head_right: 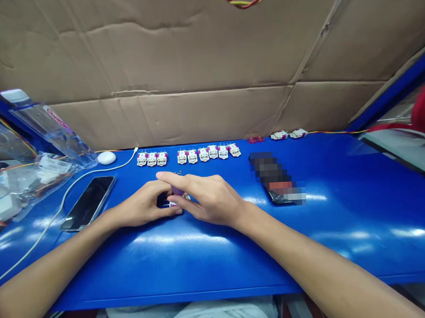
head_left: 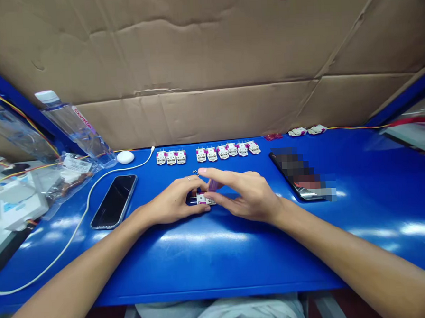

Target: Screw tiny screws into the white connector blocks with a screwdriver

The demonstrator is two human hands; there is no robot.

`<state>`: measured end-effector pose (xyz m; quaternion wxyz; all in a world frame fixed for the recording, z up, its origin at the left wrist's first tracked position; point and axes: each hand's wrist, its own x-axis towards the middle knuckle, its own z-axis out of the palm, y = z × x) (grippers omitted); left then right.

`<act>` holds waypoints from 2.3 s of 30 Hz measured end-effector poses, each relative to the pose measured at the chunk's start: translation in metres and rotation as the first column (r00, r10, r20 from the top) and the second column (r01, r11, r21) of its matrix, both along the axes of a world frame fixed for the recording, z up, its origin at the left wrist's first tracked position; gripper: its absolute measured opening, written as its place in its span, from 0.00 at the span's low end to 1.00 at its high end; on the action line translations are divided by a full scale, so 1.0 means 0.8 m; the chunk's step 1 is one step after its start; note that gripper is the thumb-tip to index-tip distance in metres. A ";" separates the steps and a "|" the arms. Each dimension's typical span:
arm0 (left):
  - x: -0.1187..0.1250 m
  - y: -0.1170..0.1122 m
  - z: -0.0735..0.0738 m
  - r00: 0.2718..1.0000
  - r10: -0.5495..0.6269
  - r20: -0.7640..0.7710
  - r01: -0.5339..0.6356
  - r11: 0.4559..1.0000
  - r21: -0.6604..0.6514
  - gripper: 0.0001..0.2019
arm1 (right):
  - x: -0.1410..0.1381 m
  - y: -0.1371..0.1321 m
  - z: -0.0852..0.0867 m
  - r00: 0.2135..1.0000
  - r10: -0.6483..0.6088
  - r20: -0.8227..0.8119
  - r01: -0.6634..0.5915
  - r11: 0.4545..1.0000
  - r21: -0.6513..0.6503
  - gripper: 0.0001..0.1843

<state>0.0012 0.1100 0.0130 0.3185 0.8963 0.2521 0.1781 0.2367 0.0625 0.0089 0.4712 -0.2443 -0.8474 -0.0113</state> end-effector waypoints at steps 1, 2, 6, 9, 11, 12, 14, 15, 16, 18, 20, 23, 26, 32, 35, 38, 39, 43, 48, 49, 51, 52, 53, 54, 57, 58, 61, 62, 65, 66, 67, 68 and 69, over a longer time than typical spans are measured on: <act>0.000 0.000 0.000 1.000 0.007 0.004 -0.007 1.000 0.009 0.13 | 0.000 0.000 0.000 1.000 0.004 0.013 -0.003 1.000 -0.027 0.36; 0.000 0.001 -0.001 1.000 0.013 0.007 -0.013 1.000 0.018 0.14 | 0.000 0.000 0.000 1.000 0.008 0.021 -0.007 0.999 -0.049 0.36; 0.000 0.002 -0.002 1.000 -0.017 0.002 0.017 1.000 0.011 0.12 | 0.000 0.000 -0.001 1.000 0.011 -0.004 -0.011 1.000 -0.009 0.36; 0.000 0.002 -0.001 1.000 -0.014 0.007 0.013 1.000 0.012 0.12 | 0.001 0.000 -0.002 1.000 0.031 0.000 -0.031 0.999 -0.026 0.35; 0.001 0.001 0.000 1.000 0.002 0.016 -0.002 1.000 0.022 0.13 | 0.000 0.001 -0.002 0.999 0.045 0.007 -0.044 0.997 -0.065 0.35; 0.001 0.001 0.000 1.000 0.005 0.020 -0.005 1.000 0.022 0.13 | 0.000 0.000 -0.002 0.999 0.046 0.004 -0.046 0.997 -0.068 0.35; 0.001 0.000 0.001 1.000 0.000 0.017 0.000 1.000 0.013 0.13 | 0.000 0.000 -0.002 0.999 0.038 -0.012 -0.038 0.998 -0.049 0.37; 0.001 -0.001 0.002 1.000 -0.002 0.012 0.002 1.000 0.010 0.12 | 0.000 0.001 -0.002 0.999 0.035 -0.018 -0.036 0.999 -0.039 0.38; 0.001 -0.001 0.002 1.000 0.000 0.004 0.000 1.000 0.010 0.12 | 0.000 0.001 -0.002 0.999 0.036 -0.016 -0.036 0.999 -0.039 0.38; 0.001 -0.001 0.002 1.000 0.013 -0.008 -0.012 1.000 0.022 0.12 | 0.001 0.001 -0.003 0.999 0.038 0.010 -0.037 0.996 -0.083 0.39; 0.000 -0.001 0.002 1.000 0.018 -0.009 -0.017 0.999 0.036 0.12 | 0.002 0.001 -0.003 0.998 0.033 0.045 -0.026 0.989 -0.145 0.38; 0.001 -0.001 0.002 1.000 0.004 0.010 -0.004 0.999 0.036 0.10 | 0.001 0.000 -0.003 0.999 0.025 0.040 -0.019 0.990 -0.140 0.36; 0.001 -0.001 0.003 1.000 0.002 0.011 -0.002 1.000 0.011 0.09 | 0.000 0.000 -0.004 0.999 0.048 0.021 -0.045 0.994 -0.098 0.35; 0.002 -0.002 0.005 1.000 0.005 0.011 -0.005 1.000 0.005 0.11 | 0.000 0.001 -0.002 0.997 0.081 0.004 -0.080 0.987 -0.139 0.35; 0.002 -0.002 0.004 1.000 -0.004 0.017 0.004 1.000 0.002 0.09 | 0.000 0.001 -0.003 0.996 0.087 -0.026 -0.088 0.993 -0.077 0.33; 0.001 -0.002 0.003 1.000 -0.007 0.016 0.007 1.000 0.021 0.10 | 0.001 0.002 -0.005 0.998 0.063 0.005 -0.062 0.993 -0.097 0.34; 0.001 -0.001 0.002 1.000 -0.003 0.011 0.003 1.000 0.031 0.11 | 0.002 0.002 -0.006 0.999 0.048 0.009 -0.047 0.994 -0.098 0.35; 0.000 -0.001 0.001 1.000 0.009 -0.001 -0.009 0.999 0.050 0.12 | 0.003 0.003 -0.007 1.000 0.024 -0.017 -0.024 0.999 -0.033 0.37; 0.000 -0.002 0.001 1.000 0.008 0.005 -0.008 0.999 0.031 0.11 | 0.001 0.002 -0.004 0.999 0.038 0.030 -0.034 0.994 -0.105 0.34; 0.001 -0.002 0.002 1.000 0.006 0.002 -0.006 1.000 0.020 0.11 | 0.001 0.001 -0.003 0.999 0.035 0.021 -0.033 0.995 -0.095 0.34; 0.001 -0.002 0.002 1.000 0.003 -0.005 -0.003 1.000 -0.002 0.10 | 0.001 0.002 -0.004 0.999 0.037 0.000 -0.037 0.997 -0.067 0.33; 0.001 -0.002 0.002 1.000 0.005 -0.008 -0.005 1.000 -0.007 0.10 | 0.001 0.002 -0.004 0.999 0.042 -0.004 -0.043 0.997 -0.062 0.34; 0.001 -0.002 0.002 1.000 0.007 -0.005 -0.007 1.000 -0.005 0.11 | 0.002 0.002 -0.004 0.999 0.045 -0.002 -0.045 0.997 -0.070 0.34; 0.001 -0.002 0.001 1.000 0.009 0.000 -0.009 1.000 0.003 0.11 | 0.002 0.002 -0.005 0.999 0.046 0.002 -0.046 0.995 -0.086 0.35; 0.000 -0.002 0.001 1.000 0.008 0.005 -0.008 1.000 0.015 0.12 | 0.003 0.003 -0.007 0.999 0.037 -0.008 -0.038 0.994 -0.100 0.36; 0.000 -0.002 0.002 1.000 0.003 -0.001 -0.003 1.000 0.006 0.12 | 0.003 0.004 -0.007 0.999 0.032 -0.019 -0.033 0.996 -0.083 0.36; 0.000 -0.002 0.002 1.000 -0.006 -0.024 0.006 1.000 -0.010 0.11 | 0.002 0.004 -0.008 0.999 0.042 -0.034 -0.043 0.998 -0.048 0.36; 0.000 -0.002 0.002 1.000 -0.001 -0.023 0.001 1.000 -0.004 0.11 | 0.002 0.004 -0.008 0.998 0.050 -0.028 -0.051 0.997 -0.061 0.36; 0.000 0.000 0.002 1.000 0.010 -0.010 -0.010 1.000 0.014 0.13 | 0.003 0.004 -0.008 0.999 0.050 -0.004 -0.050 0.989 -0.139 0.35; 0.000 0.000 0.002 1.000 0.009 -0.010 -0.008 1.000 0.016 0.13 | 0.003 0.004 -0.008 0.999 0.040 -0.003 -0.040 0.988 -0.150 0.36; 0.000 0.000 0.002 1.000 0.004 -0.014 -0.004 1.000 0.017 0.13 | 0.004 0.004 -0.008 1.000 0.028 -0.006 -0.028 0.989 -0.148 0.36; 0.000 0.000 0.003 1.000 0.001 -0.023 0.000 1.000 0.015 0.13 | 0.004 0.004 -0.008 1.000 0.021 -0.010 -0.022 0.990 -0.139 0.37; 0.000 0.000 0.004 0.999 -0.001 -0.036 0.002 1.000 0.011 0.12 | 0.004 0.004 -0.009 1.000 0.021 -0.013 -0.022 0.992 -0.126 0.38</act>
